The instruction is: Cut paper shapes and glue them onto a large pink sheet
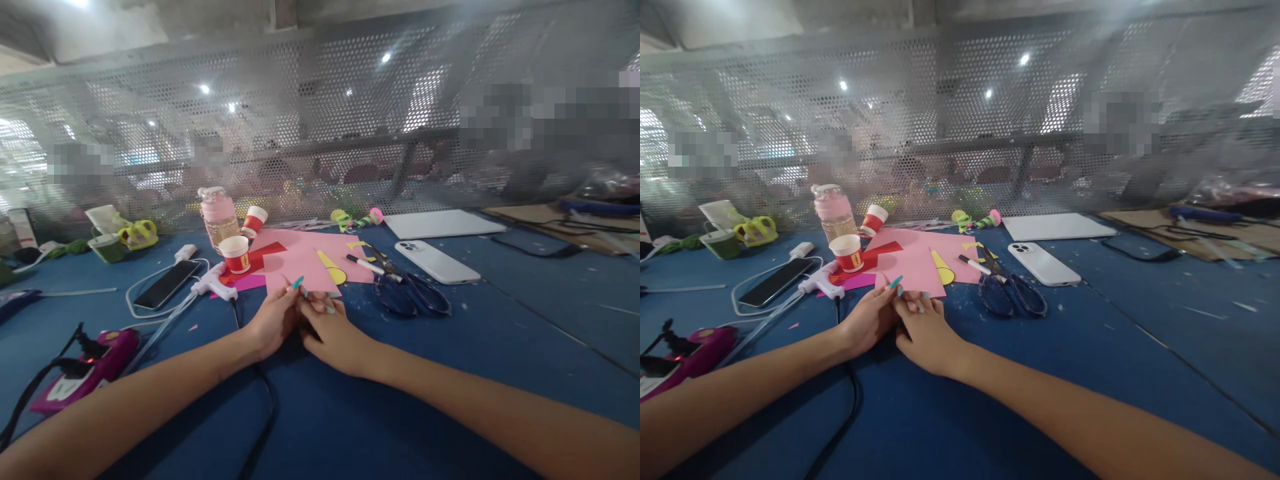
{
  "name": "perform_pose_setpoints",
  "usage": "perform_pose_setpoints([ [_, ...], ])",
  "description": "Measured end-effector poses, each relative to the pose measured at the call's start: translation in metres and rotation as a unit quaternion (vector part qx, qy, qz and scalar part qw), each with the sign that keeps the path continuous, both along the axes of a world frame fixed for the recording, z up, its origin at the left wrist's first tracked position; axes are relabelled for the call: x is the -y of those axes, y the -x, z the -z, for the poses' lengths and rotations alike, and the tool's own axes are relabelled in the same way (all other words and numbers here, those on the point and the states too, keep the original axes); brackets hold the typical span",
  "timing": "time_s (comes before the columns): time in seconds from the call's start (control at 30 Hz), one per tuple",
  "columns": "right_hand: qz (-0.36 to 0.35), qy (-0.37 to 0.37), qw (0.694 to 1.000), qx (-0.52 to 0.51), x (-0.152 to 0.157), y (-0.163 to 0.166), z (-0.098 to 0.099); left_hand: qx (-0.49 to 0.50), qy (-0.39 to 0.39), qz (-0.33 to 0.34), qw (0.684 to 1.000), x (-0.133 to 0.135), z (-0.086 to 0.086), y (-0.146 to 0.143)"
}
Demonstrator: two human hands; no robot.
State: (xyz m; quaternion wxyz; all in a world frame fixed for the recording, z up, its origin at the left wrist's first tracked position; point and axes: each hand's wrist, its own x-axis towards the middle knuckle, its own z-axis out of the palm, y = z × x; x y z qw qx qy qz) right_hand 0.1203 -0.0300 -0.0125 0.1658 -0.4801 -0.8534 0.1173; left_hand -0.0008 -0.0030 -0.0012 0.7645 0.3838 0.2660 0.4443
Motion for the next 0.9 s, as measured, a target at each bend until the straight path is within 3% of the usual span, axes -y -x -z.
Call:
perform_pose_setpoints([
  [0.2, 0.075, -0.073, 0.993, 0.063, 0.008, 0.005, -0.001, -0.018, -0.009, -0.013, 1.000, -0.004, 0.003, 0.001],
  [0.33, 0.081, -0.101, 0.988, 0.078, 0.011, 0.007, -0.001, -0.013, 0.002, -0.011, 1.000, -0.004, 0.006, 0.001],
  [0.73, 0.086, -0.069, 0.991, 0.071, 0.008, 0.004, 0.000, 0.015, -0.011, 0.053, 0.998, -0.002, -0.004, 0.003],
  [0.9, 0.087, -0.053, 0.993, 0.053, 0.006, 0.004, -0.001, -0.013, -0.036, 0.004, 0.999, -0.003, 0.001, 0.003],
])
